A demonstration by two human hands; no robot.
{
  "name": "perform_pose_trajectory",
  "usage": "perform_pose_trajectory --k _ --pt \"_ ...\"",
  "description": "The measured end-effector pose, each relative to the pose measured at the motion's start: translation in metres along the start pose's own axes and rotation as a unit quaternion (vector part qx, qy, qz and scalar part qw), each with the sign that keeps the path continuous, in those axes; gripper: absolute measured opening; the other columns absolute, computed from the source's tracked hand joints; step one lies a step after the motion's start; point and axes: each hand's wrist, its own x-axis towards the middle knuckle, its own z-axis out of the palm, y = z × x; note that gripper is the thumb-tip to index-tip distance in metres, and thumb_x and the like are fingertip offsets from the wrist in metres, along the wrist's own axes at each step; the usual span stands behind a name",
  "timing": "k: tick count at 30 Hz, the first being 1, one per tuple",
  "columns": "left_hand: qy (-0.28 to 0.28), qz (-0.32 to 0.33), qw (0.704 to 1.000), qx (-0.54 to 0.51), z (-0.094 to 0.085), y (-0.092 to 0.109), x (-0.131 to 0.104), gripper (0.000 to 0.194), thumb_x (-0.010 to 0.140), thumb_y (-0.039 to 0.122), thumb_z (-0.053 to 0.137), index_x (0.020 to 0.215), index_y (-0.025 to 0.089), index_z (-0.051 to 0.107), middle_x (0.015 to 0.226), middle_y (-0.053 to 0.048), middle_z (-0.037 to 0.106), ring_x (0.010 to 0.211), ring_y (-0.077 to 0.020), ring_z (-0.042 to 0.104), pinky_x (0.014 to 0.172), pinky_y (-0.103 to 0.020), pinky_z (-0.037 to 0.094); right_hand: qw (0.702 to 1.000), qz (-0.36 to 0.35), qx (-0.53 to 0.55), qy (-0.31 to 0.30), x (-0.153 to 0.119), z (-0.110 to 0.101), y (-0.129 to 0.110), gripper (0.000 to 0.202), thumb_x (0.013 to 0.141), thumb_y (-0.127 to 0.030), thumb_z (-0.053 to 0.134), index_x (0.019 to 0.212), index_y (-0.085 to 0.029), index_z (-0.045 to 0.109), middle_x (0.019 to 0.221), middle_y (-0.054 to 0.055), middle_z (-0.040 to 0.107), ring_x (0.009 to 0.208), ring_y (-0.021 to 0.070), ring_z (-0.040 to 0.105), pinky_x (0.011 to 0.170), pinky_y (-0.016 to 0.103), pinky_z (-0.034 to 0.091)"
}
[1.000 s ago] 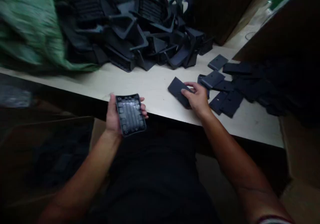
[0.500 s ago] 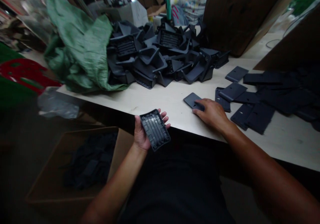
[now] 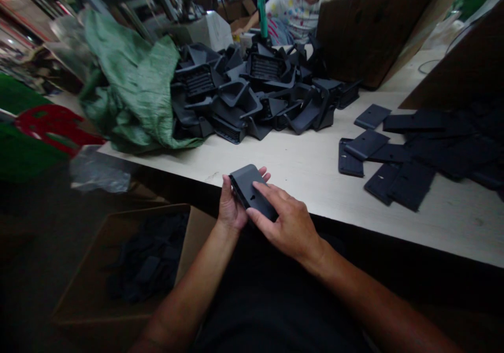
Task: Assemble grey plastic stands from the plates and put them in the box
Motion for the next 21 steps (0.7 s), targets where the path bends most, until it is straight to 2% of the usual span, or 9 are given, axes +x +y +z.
perform_pose_trajectory --k 4,9,14,21 --pt "0.008 0.001 1.0 0.002 -0.0019 -0.003 -0.0008 0.072 0.091 0.076 0.069 0.126 0.014 0.079 0.142 -0.018 0.074 0.134 -0.0357 0.068 0.109 -0.045 0.057 0.998 0.028 -0.043 -0.023 -0.0016 0.0096 0.0011 0.054 0.101 -0.044 0.07 0.15 -0.021 0.067 0.147 0.017 0.07 0.138 0.037 0.067 0.115 0.056 0.057" --pt "0.017 -0.007 0.999 0.026 -0.0069 -0.0048 -0.0048 0.074 0.085 0.078 0.074 0.124 0.016 0.079 0.128 -0.018 0.08 0.127 -0.0379 0.072 0.11 -0.048 0.057 0.998 0.035 -0.032 -0.036 -0.0021 0.0103 -0.0001 0.053 0.1 -0.044 0.07 0.15 -0.024 0.067 0.146 0.015 0.072 0.136 0.0357 0.069 0.113 0.054 0.059" --pt "0.007 -0.02 0.997 0.071 -0.0076 0.0017 -0.0088 0.075 0.083 0.076 0.077 0.122 0.013 0.08 0.129 -0.019 0.079 0.128 -0.0402 0.071 0.112 -0.049 0.055 0.998 0.022 -0.037 -0.047 -0.0035 0.0069 -0.0025 0.054 0.102 -0.042 0.068 0.152 -0.023 0.064 0.149 0.016 0.069 0.134 0.0345 0.07 0.112 0.054 0.059" --pt "-0.031 -0.013 0.998 0.056 -0.004 0.004 -0.01 0.074 0.082 0.07 0.079 0.127 0.011 0.078 0.135 -0.02 0.077 0.136 -0.04 0.066 0.121 -0.049 0.048 0.998 0.018 -0.036 -0.042 -0.0079 0.0026 -0.0067 0.057 0.096 -0.043 0.075 0.149 -0.025 0.063 0.143 0.016 0.072 0.129 0.0369 0.072 0.108 0.057 0.059"
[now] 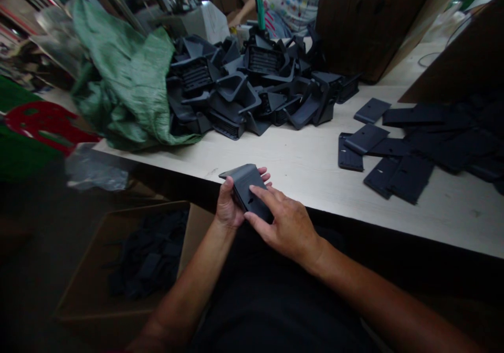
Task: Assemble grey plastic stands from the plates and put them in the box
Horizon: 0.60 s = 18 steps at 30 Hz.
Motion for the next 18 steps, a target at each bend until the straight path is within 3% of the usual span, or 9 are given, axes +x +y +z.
perform_pose_trajectory --k 3,5,10,15,18 --pt "-0.023 0.026 0.999 -0.009 0.004 0.003 -0.001 0.068 0.081 0.062 0.082 0.128 0.013 0.076 0.141 -0.02 0.073 0.145 -0.0429 0.059 0.124 -0.054 0.045 0.999 0.018 0.041 0.007 0.002 -0.003 0.0 0.055 0.094 -0.041 0.079 0.144 -0.029 0.062 0.137 0.012 0.075 0.121 0.0334 0.075 0.104 0.052 0.06" --pt "-0.043 0.022 0.999 -0.009 0.008 0.006 -0.002 0.071 0.076 0.06 0.084 0.13 0.014 0.075 0.144 -0.021 0.071 0.148 -0.0464 0.055 0.124 -0.058 0.043 0.99 0.045 0.129 0.023 0.006 -0.004 0.001 0.053 0.092 -0.042 0.082 0.139 -0.029 0.061 0.133 0.009 0.075 0.119 0.0298 0.074 0.103 0.047 0.06" --pt "-0.062 -0.016 0.998 -0.013 0.013 0.003 -0.004 0.083 0.065 0.059 0.089 0.135 0.019 0.072 0.152 -0.02 0.066 0.151 -0.0537 0.048 0.121 -0.063 0.044 0.911 0.139 0.381 0.069 0.022 -0.007 0.004 0.039 0.091 -0.05 0.082 0.116 -0.025 0.067 0.115 0.005 0.075 0.105 0.0213 0.072 0.089 0.032 0.059" --pt "-0.083 -0.033 0.996 0.011 0.017 -0.004 -0.009 0.082 0.063 0.049 0.092 0.136 0.021 0.071 0.15 -0.017 0.068 0.15 -0.0541 0.049 0.122 -0.061 0.045 0.878 0.162 0.451 0.019 0.028 -0.009 0.004 0.037 0.093 -0.056 0.078 0.099 -0.02 0.075 0.099 0.003 0.072 0.089 0.0182 0.067 0.08 0.028 0.055" --pt "-0.071 -0.034 0.996 -0.031 0.024 0.004 -0.008 0.074 0.069 0.053 0.087 0.133 0.019 0.072 0.147 -0.017 0.07 0.149 -0.0508 0.051 0.122 -0.059 0.044 0.887 0.152 0.435 0.019 0.024 -0.009 0.003 0.037 0.092 -0.056 0.08 0.098 -0.02 0.077 0.094 0.003 0.072 0.085 0.0184 0.065 0.078 0.028 0.054"
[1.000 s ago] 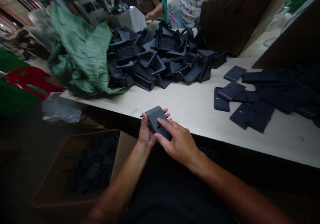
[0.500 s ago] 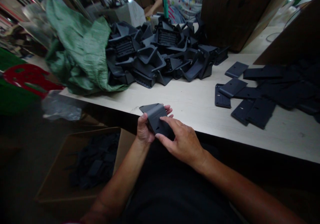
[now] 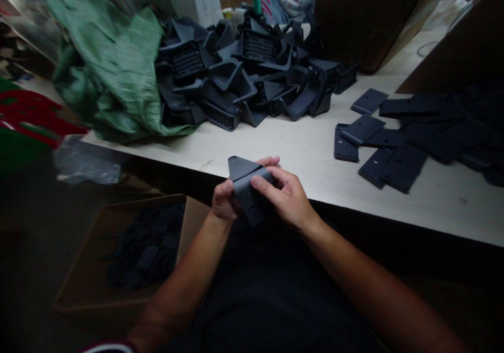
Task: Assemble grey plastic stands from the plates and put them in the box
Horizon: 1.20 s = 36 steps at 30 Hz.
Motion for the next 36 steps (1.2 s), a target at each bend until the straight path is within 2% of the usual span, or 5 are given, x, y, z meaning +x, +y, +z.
perform_pose_trajectory --k 4,8,19,31,36 --pt "0.117 0.033 0.991 -0.053 0.011 0.015 0.009 0.039 0.089 0.052 0.072 0.107 0.018 0.073 0.106 -0.013 0.083 0.121 -0.0361 0.076 0.114 -0.052 0.053 0.998 -0.005 -0.049 -0.029 -0.008 0.004 0.005 0.034 0.089 -0.052 0.084 0.097 -0.02 0.077 0.088 0.001 0.071 0.081 0.0176 0.063 0.076 0.028 0.053" --pt "0.204 0.047 0.978 0.002 0.022 0.018 0.01 0.017 0.09 0.034 0.07 0.081 0.02 0.064 0.064 0.001 0.07 0.076 -0.0231 0.079 0.098 -0.044 0.061 0.999 -0.027 -0.038 -0.008 -0.014 0.011 0.013 0.036 0.087 -0.052 0.085 0.102 -0.021 0.078 0.095 0.001 0.073 0.091 0.0202 0.067 0.086 0.031 0.054" --pt "0.206 -0.006 0.978 -0.033 0.015 0.017 0.008 0.024 0.099 0.033 0.064 0.079 0.02 0.063 0.058 0.004 0.064 0.062 -0.0171 0.073 0.084 -0.036 0.064 0.995 -0.026 -0.088 -0.038 -0.012 0.002 0.007 0.027 0.084 -0.045 0.09 0.097 -0.022 0.084 0.107 0.003 0.081 0.109 0.0275 0.074 0.105 0.041 0.055" --pt "0.196 -0.083 0.972 -0.103 0.009 0.018 0.003 0.039 0.111 0.033 0.054 0.074 0.021 0.056 0.046 0.01 0.045 0.044 -0.009 0.06 0.071 -0.025 0.059 0.968 -0.111 -0.223 -0.009 -0.028 0.022 0.002 0.023 0.096 -0.045 0.08 0.097 -0.023 0.083 0.09 0.003 0.082 0.079 0.021 0.074 0.075 0.032 0.055" --pt "0.235 -0.041 0.966 -0.098 0.012 0.02 0.002 0.045 0.114 0.032 0.041 0.073 0.021 0.056 0.048 0.008 0.05 0.047 -0.0097 0.062 0.075 -0.027 0.06 0.983 -0.055 -0.17 -0.044 -0.022 0.019 0.0 0.022 0.097 -0.044 0.079 0.101 -0.023 0.083 0.103 0.003 0.083 0.101 0.025 0.076 0.093 0.035 0.057"
